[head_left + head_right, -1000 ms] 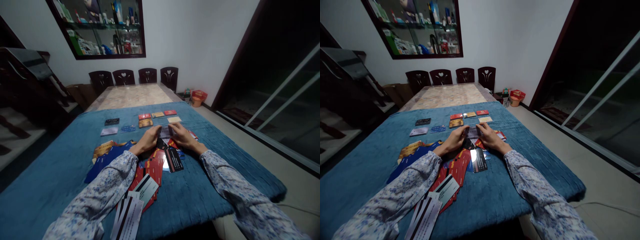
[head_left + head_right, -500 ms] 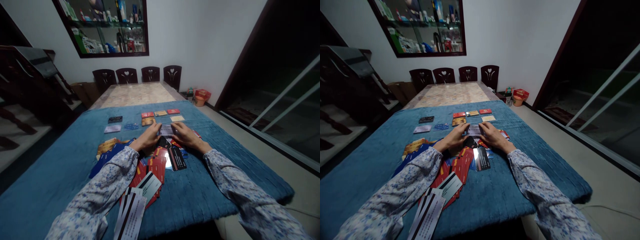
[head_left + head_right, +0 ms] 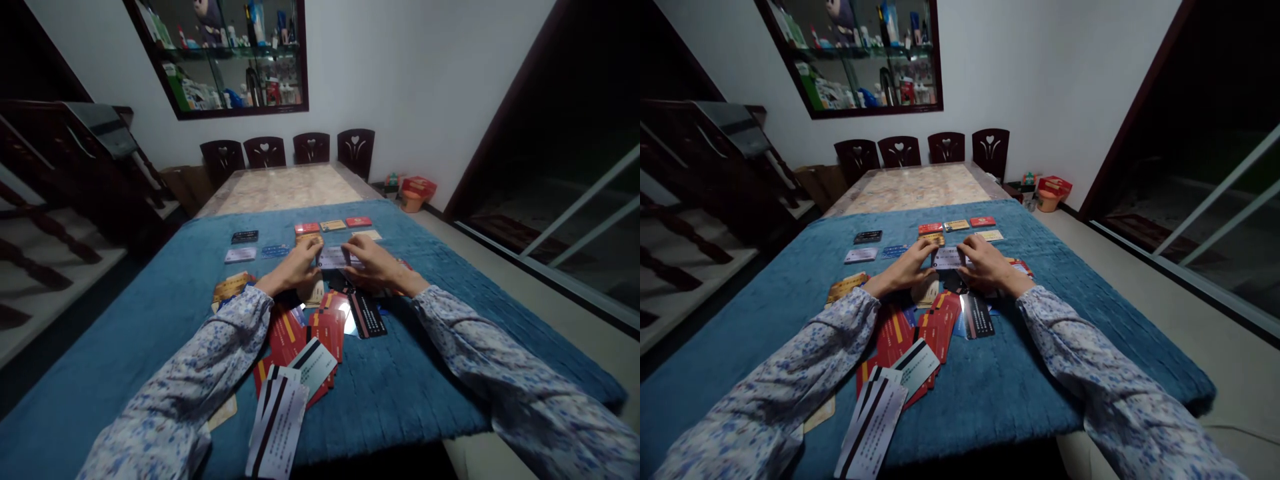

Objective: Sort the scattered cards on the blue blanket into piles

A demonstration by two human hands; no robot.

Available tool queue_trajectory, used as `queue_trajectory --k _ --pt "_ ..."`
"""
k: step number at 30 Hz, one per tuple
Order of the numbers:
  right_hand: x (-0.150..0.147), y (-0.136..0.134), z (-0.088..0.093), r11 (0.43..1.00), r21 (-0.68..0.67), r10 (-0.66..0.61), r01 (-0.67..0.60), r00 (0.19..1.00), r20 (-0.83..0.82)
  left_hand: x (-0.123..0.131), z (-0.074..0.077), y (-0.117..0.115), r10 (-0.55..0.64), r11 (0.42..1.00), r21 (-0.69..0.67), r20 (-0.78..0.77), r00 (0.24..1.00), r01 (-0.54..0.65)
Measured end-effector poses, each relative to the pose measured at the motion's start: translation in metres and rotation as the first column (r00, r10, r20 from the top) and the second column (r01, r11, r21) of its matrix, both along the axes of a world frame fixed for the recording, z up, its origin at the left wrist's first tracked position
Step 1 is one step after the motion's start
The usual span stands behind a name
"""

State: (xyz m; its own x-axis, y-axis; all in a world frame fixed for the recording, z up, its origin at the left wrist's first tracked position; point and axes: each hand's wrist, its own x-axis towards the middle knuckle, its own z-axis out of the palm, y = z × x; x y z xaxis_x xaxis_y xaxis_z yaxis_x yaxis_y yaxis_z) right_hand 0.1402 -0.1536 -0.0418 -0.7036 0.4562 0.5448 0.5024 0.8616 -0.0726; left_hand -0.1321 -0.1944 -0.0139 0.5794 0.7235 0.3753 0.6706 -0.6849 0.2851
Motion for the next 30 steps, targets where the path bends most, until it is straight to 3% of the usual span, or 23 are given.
queue_trajectory --k 12,20,24,30 --pt "-0.076 0.005 0.013 0.995 -0.093 0.048 -0.042 0.997 0.064 -0.058 0.012 -0.018 0.179 0.982 -0.043 -0.094 0.979 -0.184" --pt "-0.136 0.018 0.01 0.996 -0.085 0.019 -0.009 0.993 0.114 -0.106 0.009 -0.017 0.238 0.97 -0.025 -0.124 0.963 -0.243" --pt "-0.161 0.018 0.018 0.994 -0.11 -0.003 0.025 0.98 0.197 -0.127 0.006 -0.013 0.306 0.951 -0.002 -0.142 0.941 -0.31" --pt "-0.191 0.011 0.036 0.984 -0.179 0.027 0.018 0.969 0.247 -0.153 0.016 -0.015 0.338 0.936 -0.038 -0.19 0.922 -0.351"
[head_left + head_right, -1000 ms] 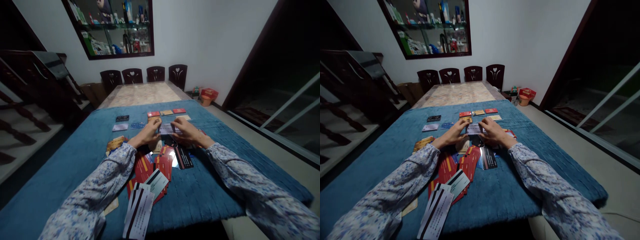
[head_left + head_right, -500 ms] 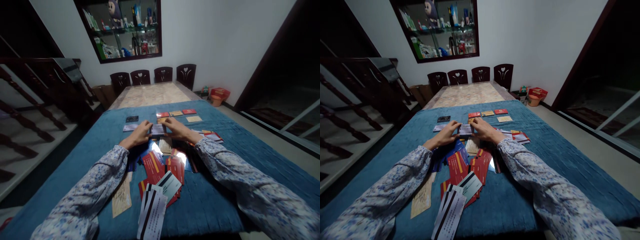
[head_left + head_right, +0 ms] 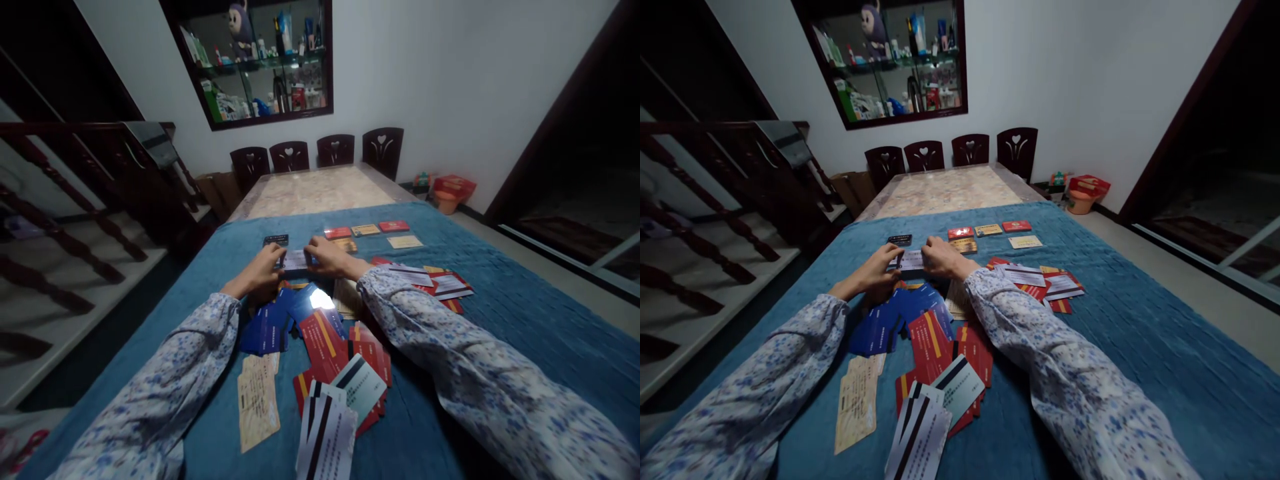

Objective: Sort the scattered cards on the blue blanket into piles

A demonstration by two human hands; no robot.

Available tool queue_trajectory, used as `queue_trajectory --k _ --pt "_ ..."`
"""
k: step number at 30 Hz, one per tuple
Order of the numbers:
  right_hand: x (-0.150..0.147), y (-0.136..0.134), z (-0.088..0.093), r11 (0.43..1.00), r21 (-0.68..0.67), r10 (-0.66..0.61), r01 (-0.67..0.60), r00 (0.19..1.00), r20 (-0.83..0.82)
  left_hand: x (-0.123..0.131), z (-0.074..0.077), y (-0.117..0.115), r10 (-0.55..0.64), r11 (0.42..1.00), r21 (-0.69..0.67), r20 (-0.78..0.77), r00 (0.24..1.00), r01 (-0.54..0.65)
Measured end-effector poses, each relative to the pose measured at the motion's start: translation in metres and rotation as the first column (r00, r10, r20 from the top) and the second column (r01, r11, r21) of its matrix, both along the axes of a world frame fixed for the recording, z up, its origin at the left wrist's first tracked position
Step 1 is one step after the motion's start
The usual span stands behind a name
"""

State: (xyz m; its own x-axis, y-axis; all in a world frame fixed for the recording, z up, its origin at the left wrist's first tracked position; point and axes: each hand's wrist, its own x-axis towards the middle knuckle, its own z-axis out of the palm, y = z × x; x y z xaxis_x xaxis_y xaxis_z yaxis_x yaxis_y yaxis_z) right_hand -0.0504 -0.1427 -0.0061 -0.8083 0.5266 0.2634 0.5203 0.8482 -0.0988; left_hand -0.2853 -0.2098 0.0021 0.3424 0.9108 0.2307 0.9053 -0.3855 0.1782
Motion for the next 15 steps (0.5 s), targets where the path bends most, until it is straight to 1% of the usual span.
queue_trajectory --k 5,15 --pt "-0.025 -0.002 0.009 1.0 -0.025 0.019 -0.018 0.999 0.049 -0.019 0.003 0.001 0.056 0.998 -0.028 0.01 0.998 -0.056" --pt "-0.068 0.006 0.009 0.999 -0.043 0.019 -0.016 0.997 0.079 -0.053 0.001 0.011 0.145 0.985 -0.081 -0.066 0.987 -0.15"
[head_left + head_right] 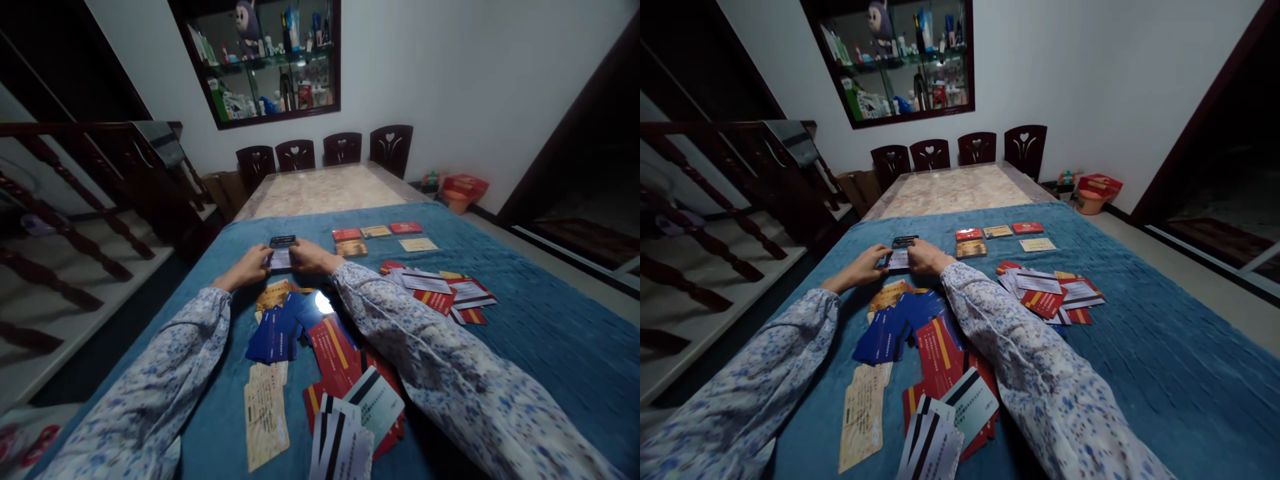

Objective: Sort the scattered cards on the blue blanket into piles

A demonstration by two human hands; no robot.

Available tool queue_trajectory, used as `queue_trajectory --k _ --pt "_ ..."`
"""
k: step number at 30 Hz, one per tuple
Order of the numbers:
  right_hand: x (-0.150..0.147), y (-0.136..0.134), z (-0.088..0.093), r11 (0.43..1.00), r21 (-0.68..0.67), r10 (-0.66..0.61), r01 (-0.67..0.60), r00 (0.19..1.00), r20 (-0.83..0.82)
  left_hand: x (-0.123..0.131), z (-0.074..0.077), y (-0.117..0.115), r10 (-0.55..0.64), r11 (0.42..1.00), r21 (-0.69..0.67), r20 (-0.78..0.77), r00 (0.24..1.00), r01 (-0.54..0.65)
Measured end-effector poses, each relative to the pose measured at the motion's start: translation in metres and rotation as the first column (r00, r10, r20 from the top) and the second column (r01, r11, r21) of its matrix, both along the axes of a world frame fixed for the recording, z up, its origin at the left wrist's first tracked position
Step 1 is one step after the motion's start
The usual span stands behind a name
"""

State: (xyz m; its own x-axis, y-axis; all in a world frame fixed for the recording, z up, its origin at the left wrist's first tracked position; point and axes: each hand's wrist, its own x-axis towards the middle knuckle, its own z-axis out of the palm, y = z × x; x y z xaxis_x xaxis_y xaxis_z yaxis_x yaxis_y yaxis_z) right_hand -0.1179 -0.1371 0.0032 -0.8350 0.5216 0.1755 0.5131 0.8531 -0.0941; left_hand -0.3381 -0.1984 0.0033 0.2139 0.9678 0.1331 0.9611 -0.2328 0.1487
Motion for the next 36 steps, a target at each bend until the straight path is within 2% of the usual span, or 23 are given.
queue_trajectory --k 6,14,24,36 --pt "-0.013 -0.002 0.004 0.999 -0.04 -0.011 0.013 0.999 0.052 -0.009 -0.001 0.008 0.029 0.999 -0.034 -0.004 1.0 -0.029" --pt "-0.019 0.003 0.002 0.998 -0.06 -0.022 0.027 0.996 0.088 -0.008 0.0 0.017 0.055 0.992 -0.111 -0.082 0.995 -0.064" --pt "-0.024 0.006 0.005 0.995 -0.096 -0.007 0.017 0.995 0.101 -0.012 0.004 0.03 0.029 0.981 -0.187 -0.114 0.993 -0.05" --pt "-0.032 0.005 0.016 0.987 -0.155 -0.024 0.05 0.986 0.162 -0.011 0.002 0.043 -0.005 0.969 -0.24 -0.246 0.969 -0.056"
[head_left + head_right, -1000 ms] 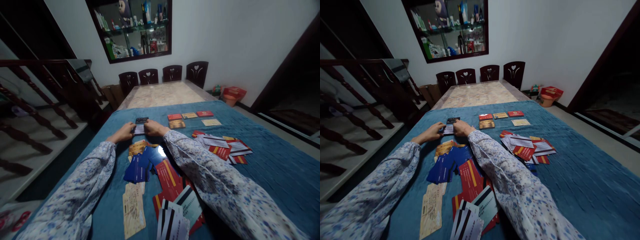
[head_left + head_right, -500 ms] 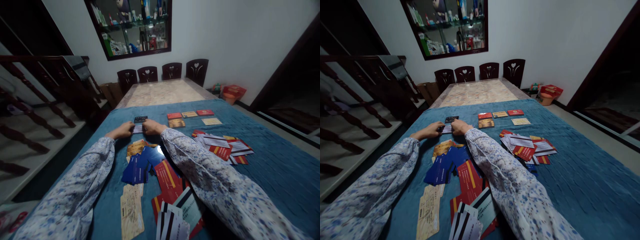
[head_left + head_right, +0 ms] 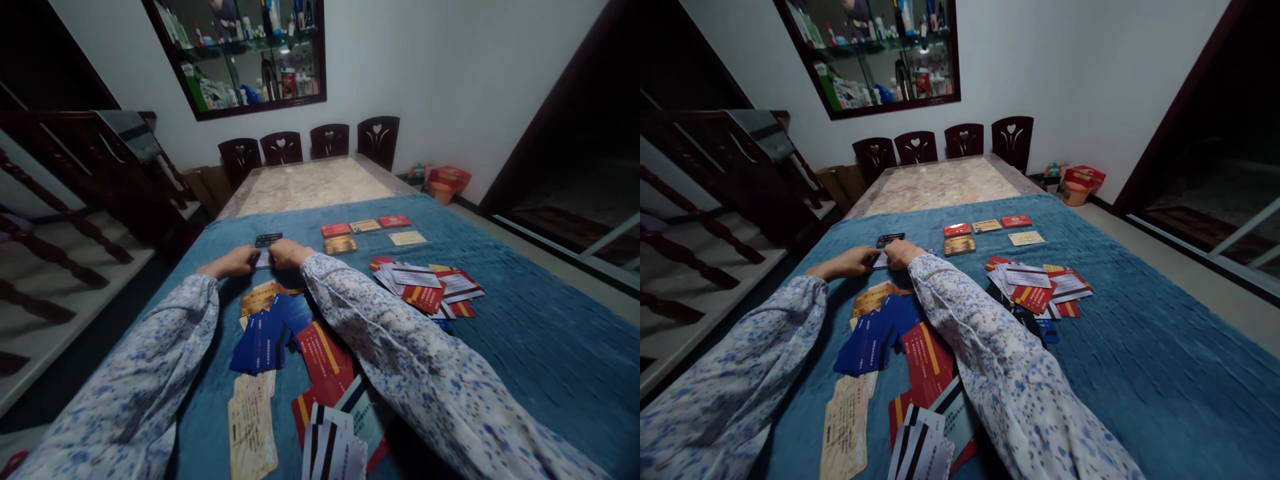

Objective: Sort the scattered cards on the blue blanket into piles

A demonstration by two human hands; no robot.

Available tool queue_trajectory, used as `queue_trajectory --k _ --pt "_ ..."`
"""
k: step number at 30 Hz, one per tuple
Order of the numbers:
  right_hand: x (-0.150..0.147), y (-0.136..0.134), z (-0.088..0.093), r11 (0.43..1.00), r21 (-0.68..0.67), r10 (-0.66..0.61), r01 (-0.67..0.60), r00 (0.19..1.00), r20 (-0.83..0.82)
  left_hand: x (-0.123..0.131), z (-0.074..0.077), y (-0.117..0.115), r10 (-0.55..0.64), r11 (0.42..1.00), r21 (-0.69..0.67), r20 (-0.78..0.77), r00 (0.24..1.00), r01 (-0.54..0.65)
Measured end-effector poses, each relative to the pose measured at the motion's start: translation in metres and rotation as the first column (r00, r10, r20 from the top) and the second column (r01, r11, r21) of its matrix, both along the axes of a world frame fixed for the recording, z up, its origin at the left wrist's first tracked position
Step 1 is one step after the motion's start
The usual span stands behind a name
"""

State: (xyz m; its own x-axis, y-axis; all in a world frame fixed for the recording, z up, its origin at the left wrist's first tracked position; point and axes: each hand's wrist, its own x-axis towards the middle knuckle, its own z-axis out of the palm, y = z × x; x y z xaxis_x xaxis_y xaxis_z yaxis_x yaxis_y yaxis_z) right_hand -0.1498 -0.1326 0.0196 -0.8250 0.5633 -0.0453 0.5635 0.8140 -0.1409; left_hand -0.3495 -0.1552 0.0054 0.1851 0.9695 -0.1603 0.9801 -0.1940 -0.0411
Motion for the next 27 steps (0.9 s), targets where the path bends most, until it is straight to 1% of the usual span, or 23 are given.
queue_trajectory --k 5,12,22,27 --pt "-0.0003 -0.0001 0.0014 1.0 -0.011 0.006 -0.005 1.0 0.029 0.0034 0.0036 -0.0014 -0.012 1.0 -0.026 -0.039 0.999 0.011" --pt "-0.005 -0.0011 0.0024 1.0 0.006 0.007 -0.007 0.997 0.073 0.0073 0.0016 -0.0037 -0.001 1.0 -0.018 -0.053 0.999 0.0" --pt "-0.0011 -0.0043 0.0048 1.0 -0.003 -0.011 0.011 0.999 0.045 0.008 0.0048 -0.0071 -0.008 1.0 -0.019 -0.008 1.0 0.007" --pt "-0.0012 -0.0043 0.0042 1.0 0.028 -0.016 0.014 0.998 0.062 0.0091 0.0078 -0.0101 -0.016 1.0 -0.025 -0.001 1.0 0.016"
